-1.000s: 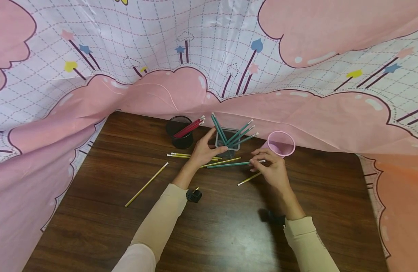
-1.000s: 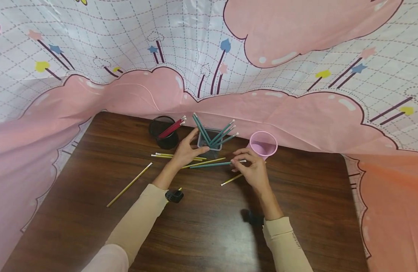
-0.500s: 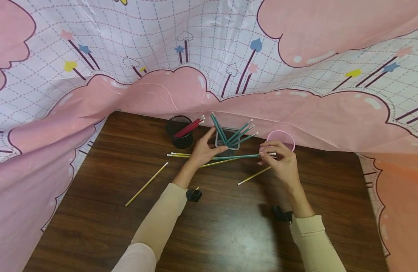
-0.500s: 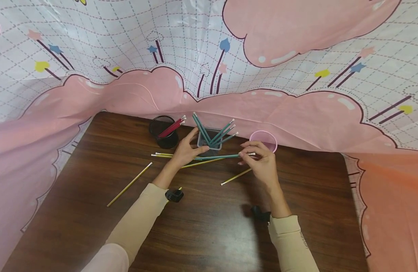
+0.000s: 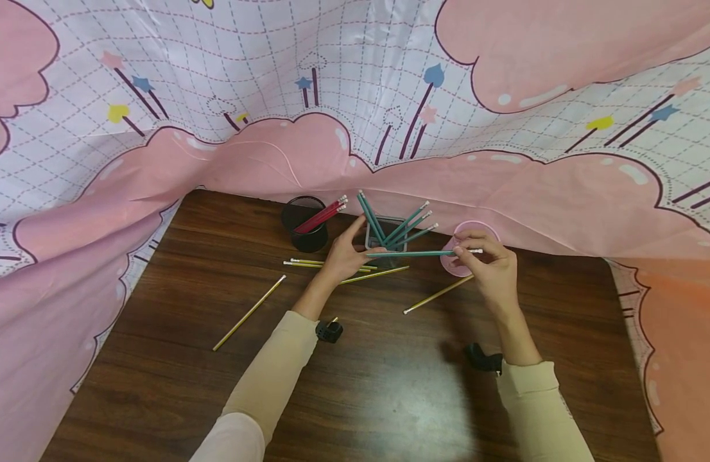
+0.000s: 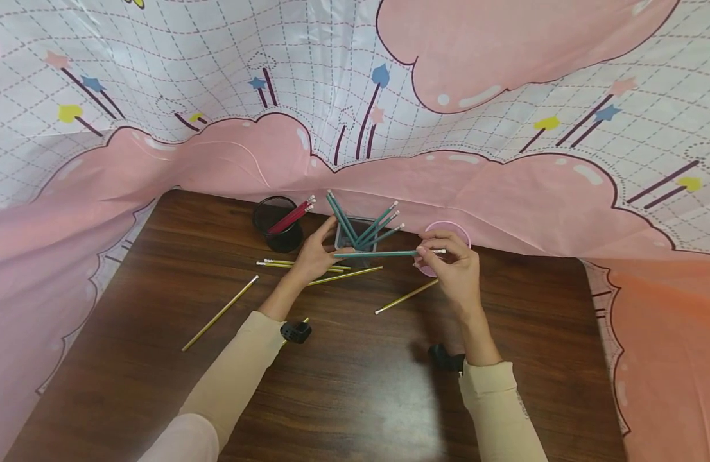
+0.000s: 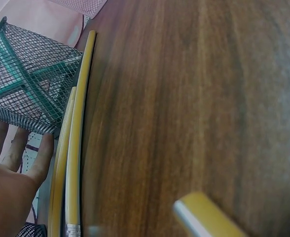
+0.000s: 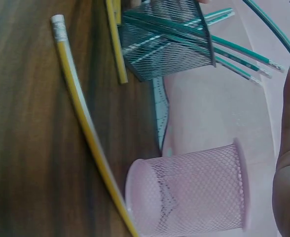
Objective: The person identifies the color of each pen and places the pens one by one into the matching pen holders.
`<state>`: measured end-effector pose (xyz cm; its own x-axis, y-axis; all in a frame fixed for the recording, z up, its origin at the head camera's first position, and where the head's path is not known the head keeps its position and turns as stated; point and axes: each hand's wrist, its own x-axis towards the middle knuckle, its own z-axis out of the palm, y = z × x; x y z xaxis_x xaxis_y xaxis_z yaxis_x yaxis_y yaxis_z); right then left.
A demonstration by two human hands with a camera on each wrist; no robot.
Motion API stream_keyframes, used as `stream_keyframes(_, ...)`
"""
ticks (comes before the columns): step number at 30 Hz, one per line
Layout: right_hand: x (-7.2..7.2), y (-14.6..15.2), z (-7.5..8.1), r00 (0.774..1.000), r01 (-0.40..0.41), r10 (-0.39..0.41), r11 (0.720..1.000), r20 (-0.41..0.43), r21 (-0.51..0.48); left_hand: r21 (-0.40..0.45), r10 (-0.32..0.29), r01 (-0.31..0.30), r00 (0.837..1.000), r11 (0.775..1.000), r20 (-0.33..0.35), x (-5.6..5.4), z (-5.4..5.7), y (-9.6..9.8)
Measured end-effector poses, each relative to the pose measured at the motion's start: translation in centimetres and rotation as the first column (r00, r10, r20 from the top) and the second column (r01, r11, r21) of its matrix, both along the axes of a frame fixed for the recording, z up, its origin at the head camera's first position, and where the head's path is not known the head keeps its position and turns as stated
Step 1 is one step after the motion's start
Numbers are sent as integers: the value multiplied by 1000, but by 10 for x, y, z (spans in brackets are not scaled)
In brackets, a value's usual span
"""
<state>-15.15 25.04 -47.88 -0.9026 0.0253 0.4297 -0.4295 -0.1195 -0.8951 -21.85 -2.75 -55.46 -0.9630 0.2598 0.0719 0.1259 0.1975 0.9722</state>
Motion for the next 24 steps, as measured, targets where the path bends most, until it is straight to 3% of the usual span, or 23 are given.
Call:
stream_keyframes(8, -12, 0, 7, 999, 16, -17, 998, -27, -58, 13, -8, 8, 1000, 1000, 18, 1, 1, -1)
stream_keyframes(24, -21, -5, 10, 996, 76, -77, 996, -32, -50, 1, -13, 13, 1000, 1000, 6, 4, 2, -3)
